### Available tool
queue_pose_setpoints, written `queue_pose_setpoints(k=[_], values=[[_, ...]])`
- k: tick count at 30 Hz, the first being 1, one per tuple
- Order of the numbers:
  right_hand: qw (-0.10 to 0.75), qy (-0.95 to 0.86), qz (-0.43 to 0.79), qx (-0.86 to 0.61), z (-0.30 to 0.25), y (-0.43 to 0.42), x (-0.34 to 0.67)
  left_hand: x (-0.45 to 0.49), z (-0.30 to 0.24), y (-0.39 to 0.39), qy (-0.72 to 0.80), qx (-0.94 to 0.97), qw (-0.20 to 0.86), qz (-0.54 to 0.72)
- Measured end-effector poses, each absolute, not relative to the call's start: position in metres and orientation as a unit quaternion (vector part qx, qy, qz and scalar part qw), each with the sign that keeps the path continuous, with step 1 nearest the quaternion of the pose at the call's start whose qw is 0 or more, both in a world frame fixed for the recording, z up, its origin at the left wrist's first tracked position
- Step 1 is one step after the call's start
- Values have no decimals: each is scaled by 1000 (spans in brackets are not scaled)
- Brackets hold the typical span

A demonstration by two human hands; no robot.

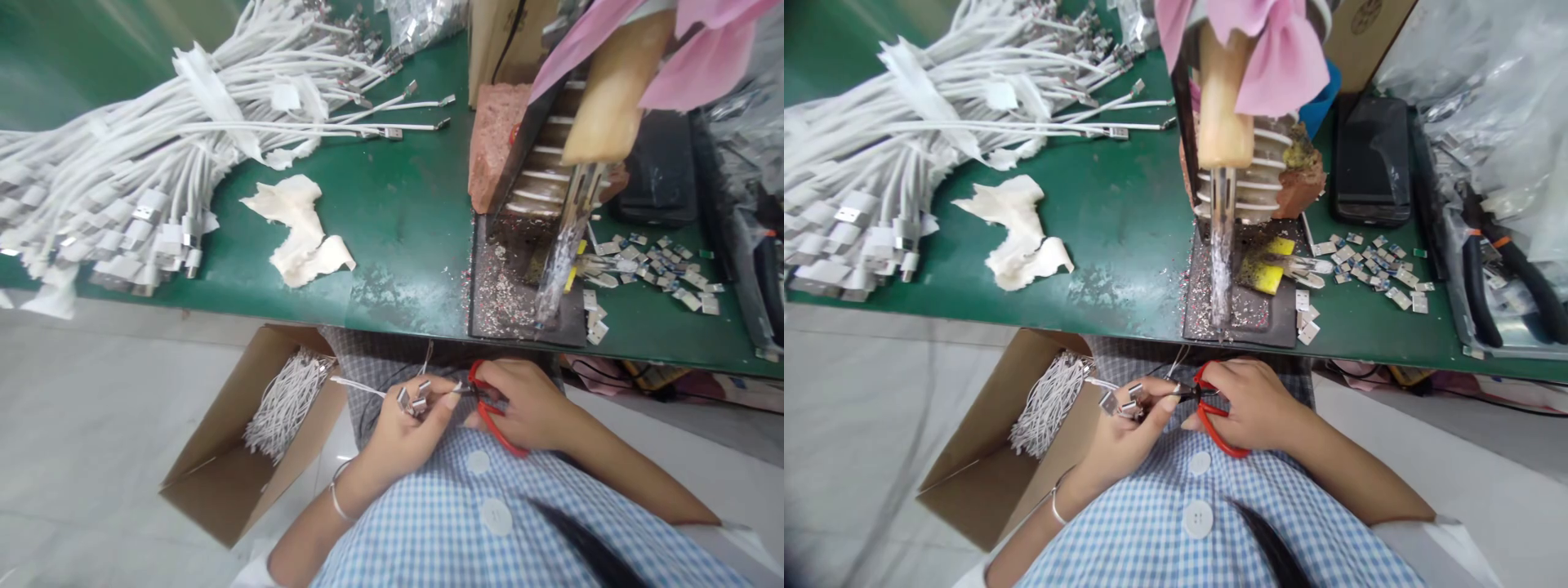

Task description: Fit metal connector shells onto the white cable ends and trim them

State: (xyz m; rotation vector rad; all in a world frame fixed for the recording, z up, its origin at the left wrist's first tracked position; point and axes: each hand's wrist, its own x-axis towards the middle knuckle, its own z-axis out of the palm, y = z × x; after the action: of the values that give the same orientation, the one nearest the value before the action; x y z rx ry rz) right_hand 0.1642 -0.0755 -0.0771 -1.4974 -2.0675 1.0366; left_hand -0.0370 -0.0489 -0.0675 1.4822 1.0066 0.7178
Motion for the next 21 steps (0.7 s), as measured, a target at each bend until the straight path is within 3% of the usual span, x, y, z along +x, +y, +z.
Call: queue_pose_setpoints(k=[13, 17, 21], values=[[225, -695, 432, -529, -85, -79, 164, -48, -54, -41, 363, 839, 328, 238], [231, -625, 495, -557, -90, -77, 164, -49, -53, -41, 356, 838, 327, 250], [250, -565, 533, -579, -99, -76, 169, -49, -52, -43, 350, 805, 396, 268]])
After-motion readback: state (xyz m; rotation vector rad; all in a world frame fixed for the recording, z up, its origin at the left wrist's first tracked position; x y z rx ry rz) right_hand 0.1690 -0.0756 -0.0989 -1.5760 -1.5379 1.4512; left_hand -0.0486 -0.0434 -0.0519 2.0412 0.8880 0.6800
